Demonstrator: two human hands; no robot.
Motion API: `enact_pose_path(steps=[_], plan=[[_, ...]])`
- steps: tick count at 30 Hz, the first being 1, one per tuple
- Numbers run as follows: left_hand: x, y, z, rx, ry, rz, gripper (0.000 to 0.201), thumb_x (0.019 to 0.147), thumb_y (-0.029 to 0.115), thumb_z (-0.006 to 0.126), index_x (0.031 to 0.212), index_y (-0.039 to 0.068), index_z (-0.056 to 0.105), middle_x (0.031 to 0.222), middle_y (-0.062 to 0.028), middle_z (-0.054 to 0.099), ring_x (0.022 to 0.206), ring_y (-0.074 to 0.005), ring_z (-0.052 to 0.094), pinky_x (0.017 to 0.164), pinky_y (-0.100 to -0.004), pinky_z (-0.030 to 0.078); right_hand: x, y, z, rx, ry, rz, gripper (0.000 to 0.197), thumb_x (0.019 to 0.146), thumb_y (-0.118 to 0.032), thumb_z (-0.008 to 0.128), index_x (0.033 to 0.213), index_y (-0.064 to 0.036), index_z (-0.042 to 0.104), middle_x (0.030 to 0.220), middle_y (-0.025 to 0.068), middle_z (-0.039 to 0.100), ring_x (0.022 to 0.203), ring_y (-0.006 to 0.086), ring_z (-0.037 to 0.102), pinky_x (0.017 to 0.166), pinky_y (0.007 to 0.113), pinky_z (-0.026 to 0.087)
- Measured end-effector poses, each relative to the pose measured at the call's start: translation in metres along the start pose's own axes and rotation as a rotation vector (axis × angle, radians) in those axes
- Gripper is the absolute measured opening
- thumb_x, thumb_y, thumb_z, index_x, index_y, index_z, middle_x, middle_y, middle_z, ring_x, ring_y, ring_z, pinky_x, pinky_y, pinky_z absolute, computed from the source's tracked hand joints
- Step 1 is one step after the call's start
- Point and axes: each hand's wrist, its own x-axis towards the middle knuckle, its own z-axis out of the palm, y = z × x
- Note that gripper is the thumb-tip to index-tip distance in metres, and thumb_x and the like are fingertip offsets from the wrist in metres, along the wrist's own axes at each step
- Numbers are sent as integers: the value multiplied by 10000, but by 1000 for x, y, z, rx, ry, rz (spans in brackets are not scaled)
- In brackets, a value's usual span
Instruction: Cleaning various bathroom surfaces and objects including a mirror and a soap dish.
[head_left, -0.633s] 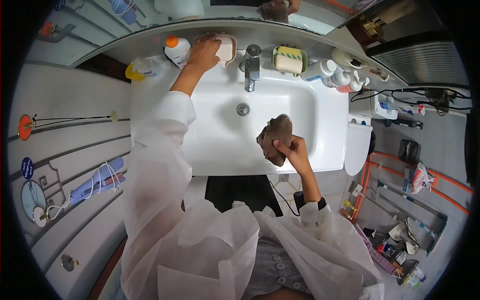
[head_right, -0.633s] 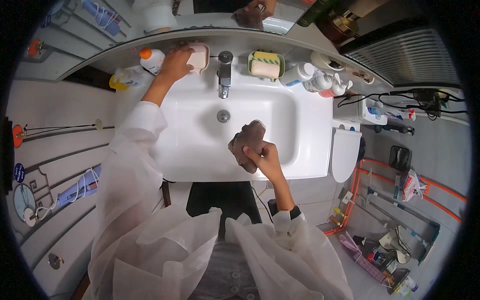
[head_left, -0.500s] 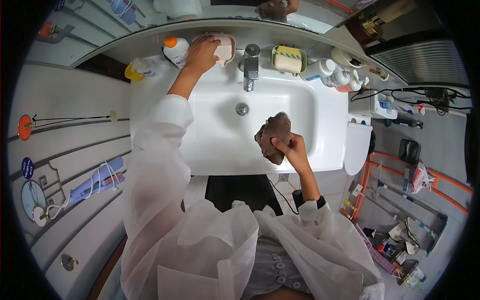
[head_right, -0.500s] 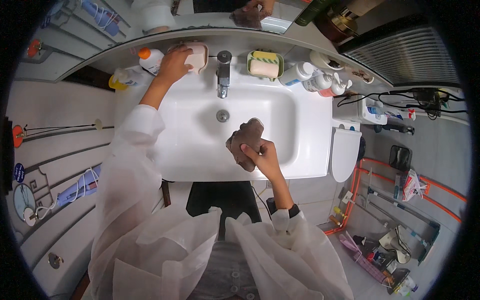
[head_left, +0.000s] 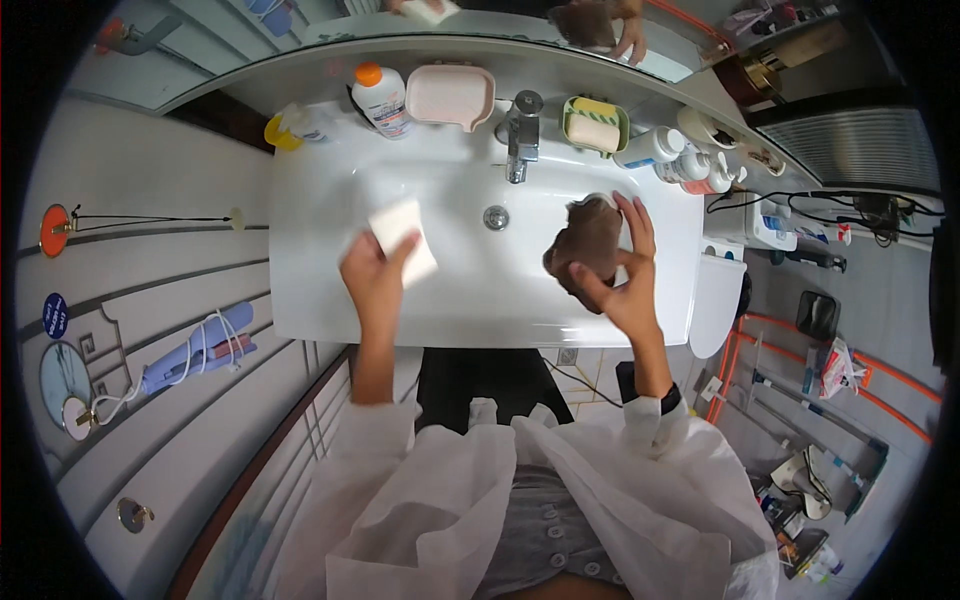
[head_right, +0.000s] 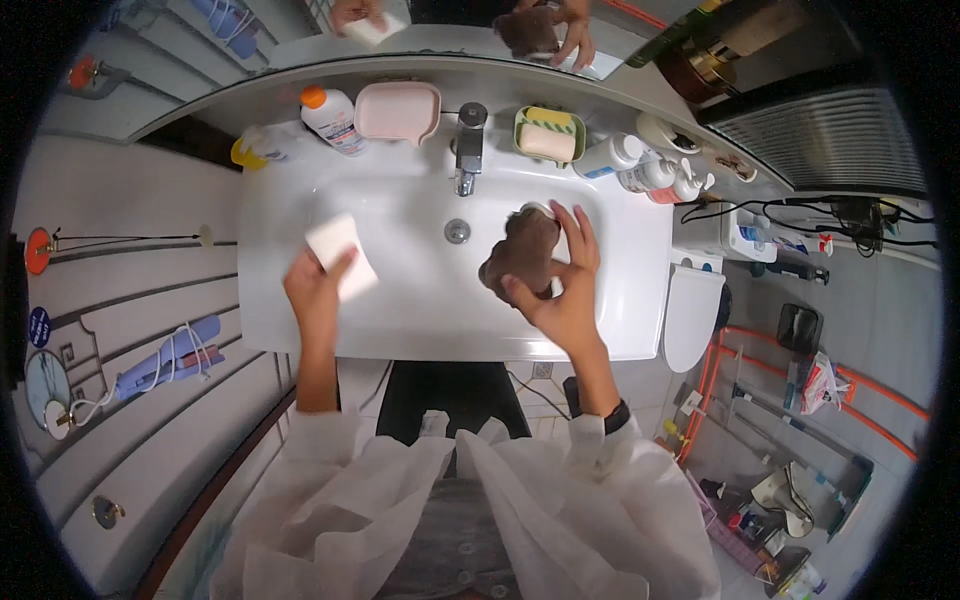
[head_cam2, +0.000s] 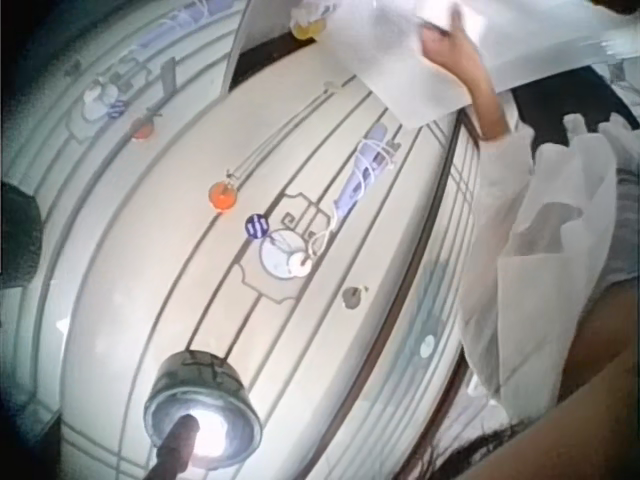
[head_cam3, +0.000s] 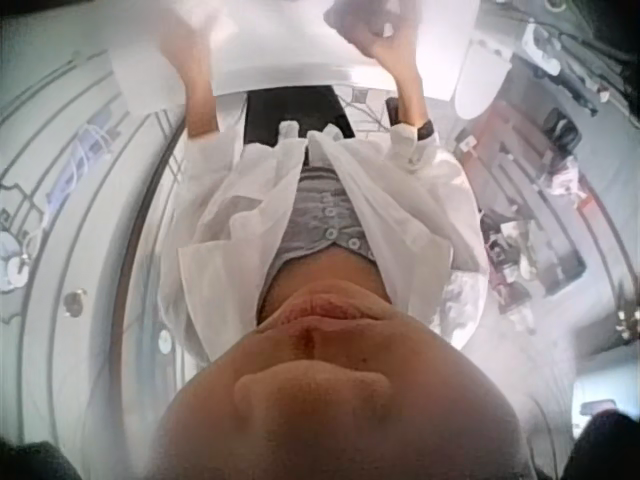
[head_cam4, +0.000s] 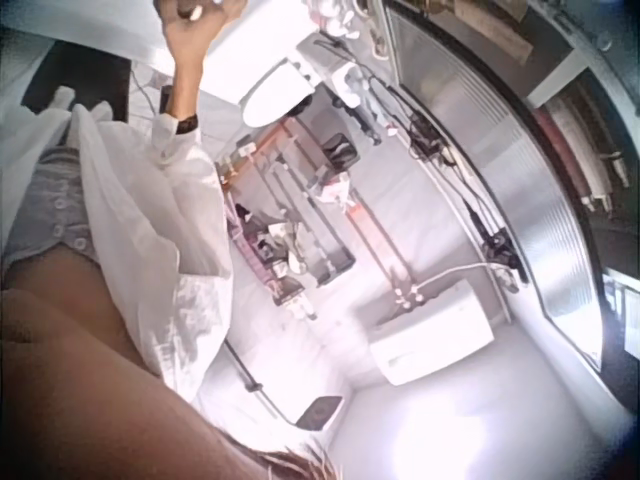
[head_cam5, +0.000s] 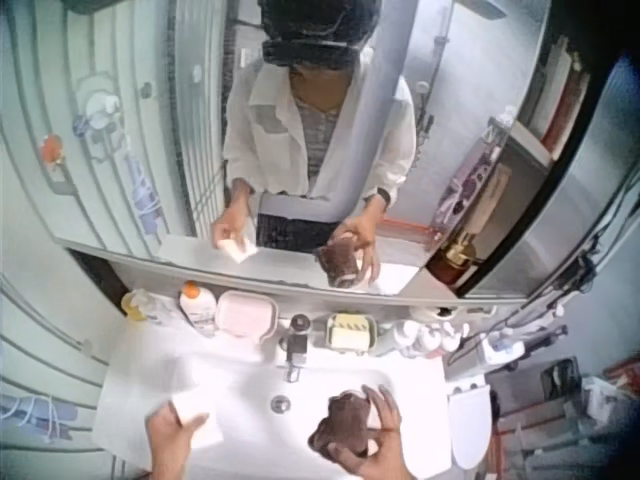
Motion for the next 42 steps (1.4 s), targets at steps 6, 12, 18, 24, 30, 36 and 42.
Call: enact_pose_path(steps=[6,12,18,24,30,36,42], plan=[[-47,-46,-25,-158,-127,-341,280,776,41,705,1014,-57,594,940,-82,646,825,-115,605,739,-247,474,54,-17,15,741,-247,393,483,756,-237,733,1109,38,553,1029,108,620,944,169,582,844,301,454],[19,-55,4,-412,-2,-368,369,793,87,702,1109,-38,556,1024,-75,611,945,-148,583,836,-291,451,136,-26,82,37,6,33,387,738,-254,731,979,16,594,951,179,627,815,270,615,697,339,472],[105,-67,46,-688,66,-298,431,792,126,705,1164,10,521,1120,-61,560,1052,-183,543,914,-351,435,197,-38,156,-480,118,-263,197,711,-86,595,901,-47,625,967,192,588,907,342,570,721,396,505],[141,-67,65,-760,49,-421,461,803,115,688,1201,25,474,1180,-73,538,1099,-204,531,938,-345,443,210,-8,192,-569,64,-269,229,725,-94,583,947,-104,638,937,209,574,900,342,575,744,430,505],[157,-72,59,-779,-78,-376,466,838,121,657,1237,29,435,1186,-73,533,1115,-201,523,955,-330,438,234,-14,202,-451,-121,-414,261,722,-158,624,977,-110,650,979,172,586,940,333,575,785,413,490],[157,-76,64,-834,-91,-361,439,850,123,645,1227,26,441,1164,-63,547,1079,-185,541,939,-311,442,234,3,182,-117,-338,-661,230,691,-106,635,916,-117,682,1029,94,584,965,310,569,829,399,476],[169,-75,49,-820,-117,-335,405,864,144,630,1209,31,452,1124,-52,565,1054,-175,552,922,-300,446,215,-24,175,-482,-376,-404,205,676,-71,593,865,-38,664,1005,190,568,968,314,581,770,417,501]])
